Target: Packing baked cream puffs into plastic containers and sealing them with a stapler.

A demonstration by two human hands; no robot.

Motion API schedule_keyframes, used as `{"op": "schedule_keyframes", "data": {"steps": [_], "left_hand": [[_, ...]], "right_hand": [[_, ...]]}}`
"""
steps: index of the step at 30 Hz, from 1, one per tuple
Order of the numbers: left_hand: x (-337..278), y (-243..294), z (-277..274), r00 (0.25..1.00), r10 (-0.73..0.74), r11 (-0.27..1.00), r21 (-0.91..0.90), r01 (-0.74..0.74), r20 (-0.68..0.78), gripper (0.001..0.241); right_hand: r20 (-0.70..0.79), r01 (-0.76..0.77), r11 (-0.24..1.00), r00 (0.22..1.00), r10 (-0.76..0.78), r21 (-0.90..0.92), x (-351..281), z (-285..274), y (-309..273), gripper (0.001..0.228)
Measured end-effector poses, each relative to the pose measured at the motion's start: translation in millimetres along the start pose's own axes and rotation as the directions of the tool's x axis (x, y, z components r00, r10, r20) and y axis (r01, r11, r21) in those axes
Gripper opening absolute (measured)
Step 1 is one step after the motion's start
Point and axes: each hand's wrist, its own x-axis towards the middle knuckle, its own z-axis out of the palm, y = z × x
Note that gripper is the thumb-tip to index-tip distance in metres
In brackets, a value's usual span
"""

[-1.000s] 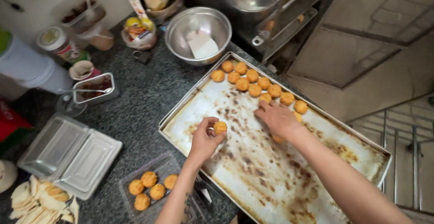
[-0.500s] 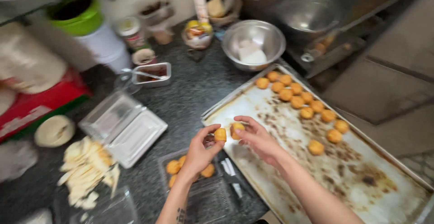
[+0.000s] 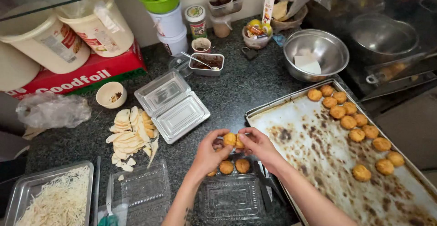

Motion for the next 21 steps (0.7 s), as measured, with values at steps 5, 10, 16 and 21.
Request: {"op": "schedule_keyframes", "data": {"steps": [5, 10, 16, 21], "left_hand": [[-0.6, 2.1, -2.6, 1.0, -0.001, 1.0, 0.018, 0.0, 0.024, 0.055], [0.1, 4.5, -0.5, 1.0, -0.01, 1.0, 0.003, 0.01, 0.025, 0.055], [3.2, -0.5, 2.6, 0.999, -0.024, 0.999, -0.041, 0.025, 0.027, 0.058], [3.4, 4.0, 2.7, 0.998, -0.059, 0.997, -0.043, 0.06, 0.033, 0.057]], "right_hand": [[-0.015, -0.033, 0.999, 0.999, 0.033, -0.023, 2.8, 2.5, 2.7, 0.035], [-0.014, -0.038, 0.999, 0.999, 0.038, -0.019, 0.7, -1.2, 0.5, 0.04], [-0.008, -0.047, 0.999, 0.999, 0.047, -0.009, 2.3, -6.0, 4.4, 0.043], [0.015, -0.027, 0.999, 1.0, 0.027, -0.036, 2.7, -9.6, 9.7, 0.051]]}}
